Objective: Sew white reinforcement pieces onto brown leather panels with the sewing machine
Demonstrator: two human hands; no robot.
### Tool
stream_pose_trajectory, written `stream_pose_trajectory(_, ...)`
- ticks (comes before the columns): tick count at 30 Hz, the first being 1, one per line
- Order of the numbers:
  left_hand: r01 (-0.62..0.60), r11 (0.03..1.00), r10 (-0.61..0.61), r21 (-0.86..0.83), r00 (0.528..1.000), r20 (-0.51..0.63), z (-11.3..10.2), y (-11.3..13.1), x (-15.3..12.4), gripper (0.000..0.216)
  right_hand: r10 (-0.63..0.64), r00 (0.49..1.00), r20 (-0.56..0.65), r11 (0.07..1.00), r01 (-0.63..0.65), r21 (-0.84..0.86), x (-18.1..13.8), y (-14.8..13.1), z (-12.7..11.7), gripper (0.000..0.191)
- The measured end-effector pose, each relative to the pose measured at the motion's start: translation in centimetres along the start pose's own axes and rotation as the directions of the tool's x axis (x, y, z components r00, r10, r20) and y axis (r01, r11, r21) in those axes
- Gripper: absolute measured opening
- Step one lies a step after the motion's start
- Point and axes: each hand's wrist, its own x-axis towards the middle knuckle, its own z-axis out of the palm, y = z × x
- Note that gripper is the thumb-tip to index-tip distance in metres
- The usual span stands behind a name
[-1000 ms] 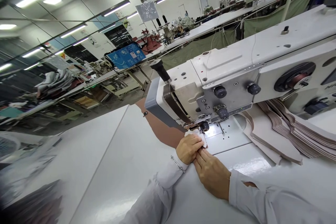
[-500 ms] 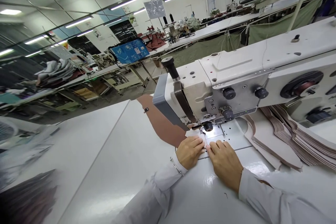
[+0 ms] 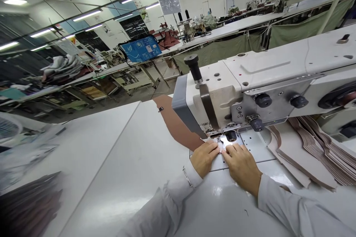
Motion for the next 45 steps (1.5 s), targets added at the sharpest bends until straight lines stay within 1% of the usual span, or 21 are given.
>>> stream_pose_trajectory(3,0.011,1.0,-0.011,-0.023,1.0,0.014,0.4,-0.7,0.3,0.022,0.016,1.0,0.006,1.0,-0.016,0.001,0.6,0.2,0.3,0.028)
stream_pose_trajectory(6,0.058,0.998,-0.057,-0.001,0.994,0.09,0.5,-1.2,0.8,0.025,0.04,0.999,0.017,0.999,-0.04,-0.016,0.9,0.4,0.5,0.027)
stream_pose_trajectory(9,0.1,0.993,-0.108,0.058,0.983,0.151,0.4,-1.6,1.3,0.026,0.067,0.998,0.015,0.997,-0.066,-0.026,0.9,0.4,0.7,0.027)
stream_pose_trajectory(14,0.128,0.984,-0.146,0.123,0.979,0.145,0.3,-1.9,1.9,0.024,0.077,0.997,0.001,0.997,-0.076,-0.003,0.8,0.2,0.8,0.025)
stream_pose_trajectory(19,0.098,0.987,-0.114,0.13,0.986,0.121,0.2,-2.0,1.8,0.024,0.073,0.997,-0.025,0.997,-0.074,-0.007,0.7,0.2,0.7,0.025)
stream_pose_trajectory(26,0.11,0.989,-0.125,0.099,0.978,0.167,0.4,-1.9,1.7,0.028,0.077,0.997,-0.014,0.997,-0.077,-0.014,0.6,0.2,0.7,0.025)
stream_pose_trajectory(28,0.129,0.99,-0.136,0.056,0.976,0.167,0.0,-1.7,1.5,0.029,0.072,0.997,-0.009,0.997,-0.073,-0.009,0.5,0.3,0.8,0.025)
stream_pose_trajectory(30,0.131,0.991,-0.131,0.009,0.979,0.158,-0.9,-1.8,1.3,0.027,0.062,0.998,0.005,0.998,-0.062,-0.004,0.4,0.6,0.8,0.024)
stream_pose_trajectory(31,0.133,0.991,-0.132,0.005,0.979,0.157,-1.5,-2.0,1.3,0.03,0.055,0.998,0.013,0.998,-0.055,-0.004,0.3,0.7,0.8,0.024)
stream_pose_trajectory(32,0.139,0.99,-0.141,0.024,0.976,0.167,-2.0,-2.3,1.3,0.039,0.046,0.999,0.02,0.999,-0.046,-0.007,0.3,0.9,0.9,0.024)
stream_pose_trajectory(34,0.176,0.978,-0.199,0.117,0.95,0.239,-3.0,-3.1,1.6,0.063,0.03,0.999,0.025,0.999,-0.03,-0.02,0.2,1.1,0.9,0.024)
stream_pose_trajectory(35,0.203,0.964,-0.247,0.171,0.925,0.29,-3.2,-3.6,1.9,0.07,0.025,0.999,0.023,0.999,-0.025,-0.028,0.2,1.2,0.9,0.025)
stream_pose_trajectory(36,0.231,0.949,-0.294,0.215,0.895,0.336,-3.3,-4.1,2.3,0.07,0.02,1.0,0.021,0.999,-0.019,-0.035,0.2,1.3,0.9,0.025)
stream_pose_trajectory(37,0.265,0.935,-0.339,0.236,0.866,0.368,-3.2,-4.6,2.7,0.063,0.012,1.0,0.019,0.999,-0.011,-0.04,0.2,1.3,0.9,0.025)
stream_pose_trajectory(39,0.353,0.907,-0.416,0.228,0.832,0.368,-2.8,-5.4,3.6,0.042,-0.005,1.0,0.012,0.999,0.005,-0.047,0.2,1.4,0.9,0.026)
stream_pose_trajectory(40,0.398,0.893,-0.448,0.209,0.824,0.347,-2.5,-5.7,4.0,0.036,-0.012,1.0,0.004,0.999,0.013,-0.05,0.1,1.4,0.8,0.026)
stream_pose_trajectory(42,0.468,0.87,-0.493,0.157,0.816,0.301,-1.9,-6.0,4.4,0.035,-0.025,1.0,-0.011,0.998,0.024,-0.057,0.0,1.5,0.8,0.025)
stream_pose_trajectory(45,0.52,0.852,-0.518,0.064,0.815,0.26,-1.6,-6.1,4.4,0.03,-0.036,0.999,-0.015,0.997,0.035,-0.071,-0.2,1.6,1.0,0.025)
